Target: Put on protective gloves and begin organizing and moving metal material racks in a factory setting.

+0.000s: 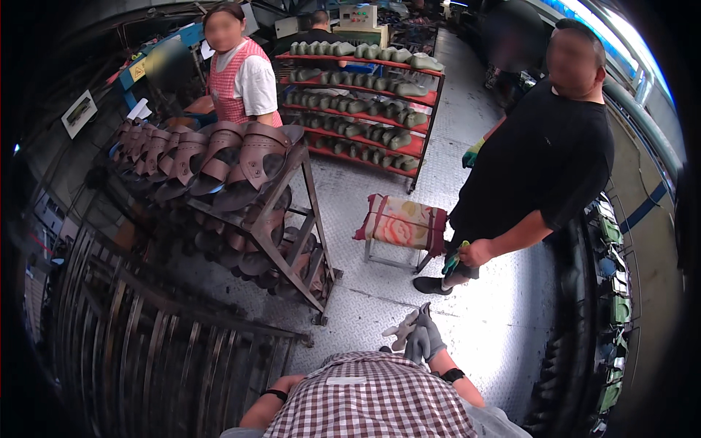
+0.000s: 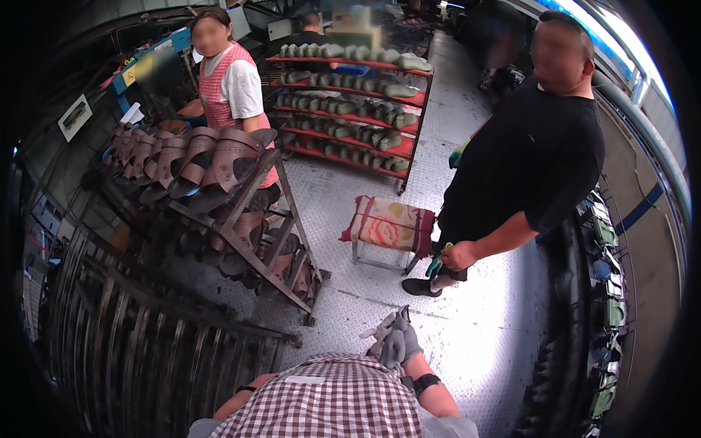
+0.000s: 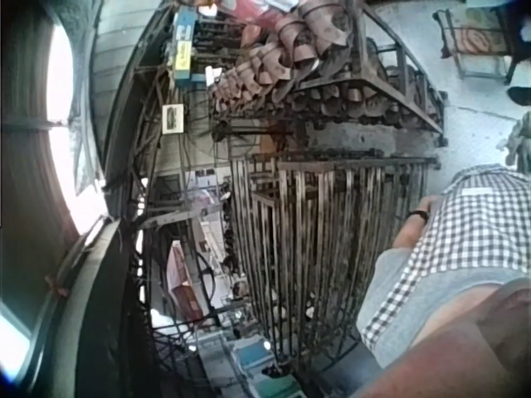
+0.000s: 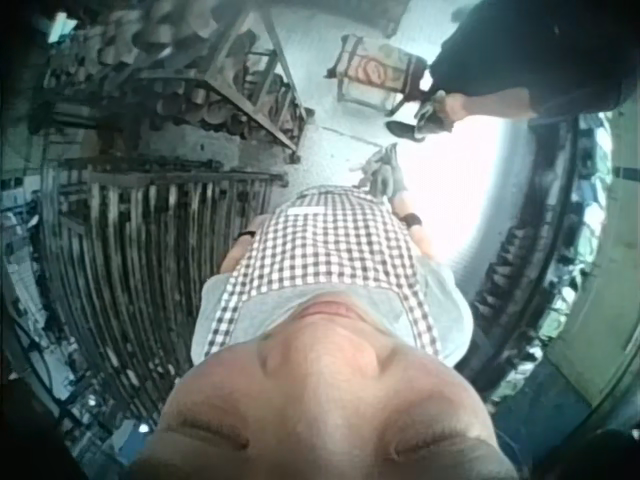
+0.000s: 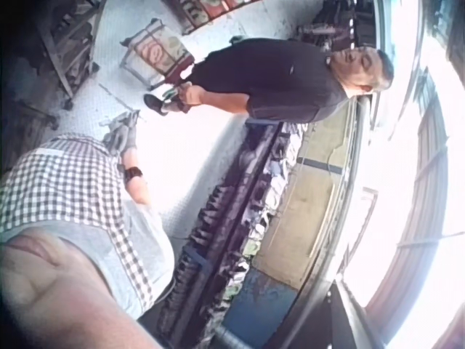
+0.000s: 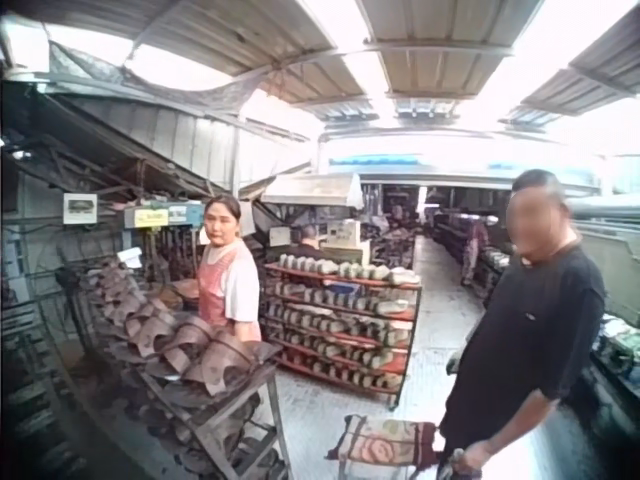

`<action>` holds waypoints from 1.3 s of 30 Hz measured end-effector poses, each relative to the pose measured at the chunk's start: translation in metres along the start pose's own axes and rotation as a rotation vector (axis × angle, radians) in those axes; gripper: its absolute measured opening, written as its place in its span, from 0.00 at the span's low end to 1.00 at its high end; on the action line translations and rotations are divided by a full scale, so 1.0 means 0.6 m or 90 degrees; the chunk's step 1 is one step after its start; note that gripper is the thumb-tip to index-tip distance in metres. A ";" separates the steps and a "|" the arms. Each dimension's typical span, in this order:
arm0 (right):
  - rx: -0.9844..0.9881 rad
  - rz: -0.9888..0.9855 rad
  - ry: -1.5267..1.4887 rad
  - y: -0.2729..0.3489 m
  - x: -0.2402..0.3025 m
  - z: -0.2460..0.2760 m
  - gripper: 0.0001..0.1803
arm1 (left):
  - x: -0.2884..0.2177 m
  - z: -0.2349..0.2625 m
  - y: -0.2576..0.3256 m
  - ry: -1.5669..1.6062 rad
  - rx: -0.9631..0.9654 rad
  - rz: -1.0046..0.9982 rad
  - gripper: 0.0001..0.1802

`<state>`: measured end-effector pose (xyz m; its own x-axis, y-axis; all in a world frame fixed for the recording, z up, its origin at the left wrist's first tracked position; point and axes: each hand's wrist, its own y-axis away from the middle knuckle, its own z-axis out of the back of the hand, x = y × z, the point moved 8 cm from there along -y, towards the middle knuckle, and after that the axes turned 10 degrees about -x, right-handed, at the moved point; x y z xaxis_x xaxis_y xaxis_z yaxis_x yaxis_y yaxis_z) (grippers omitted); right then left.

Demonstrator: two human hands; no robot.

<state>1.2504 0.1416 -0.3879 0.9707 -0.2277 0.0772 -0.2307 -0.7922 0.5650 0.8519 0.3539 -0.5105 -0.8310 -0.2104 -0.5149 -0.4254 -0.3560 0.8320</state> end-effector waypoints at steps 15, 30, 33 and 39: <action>0.006 -0.049 -0.130 0.000 -0.008 -0.004 0.08 | -0.195 -0.028 0.157 0.028 -0.015 0.038 0.22; -0.039 -0.016 -0.045 0.002 -0.008 0.025 0.10 | -0.198 -0.044 0.172 -0.141 -0.029 0.039 0.24; -0.064 0.077 0.059 0.011 0.006 0.029 0.08 | -0.157 -0.050 0.099 -0.004 0.051 -0.200 0.23; -0.080 0.107 0.064 -0.006 0.007 0.054 0.13 | -0.018 -0.063 -0.122 -0.374 0.025 -0.249 0.24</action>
<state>1.2533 0.1254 -0.4163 0.9224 -0.2887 0.2565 -0.3861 -0.6695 0.6346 0.9054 0.3479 -0.5740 -0.6652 0.4571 -0.5904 -0.7361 -0.2691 0.6210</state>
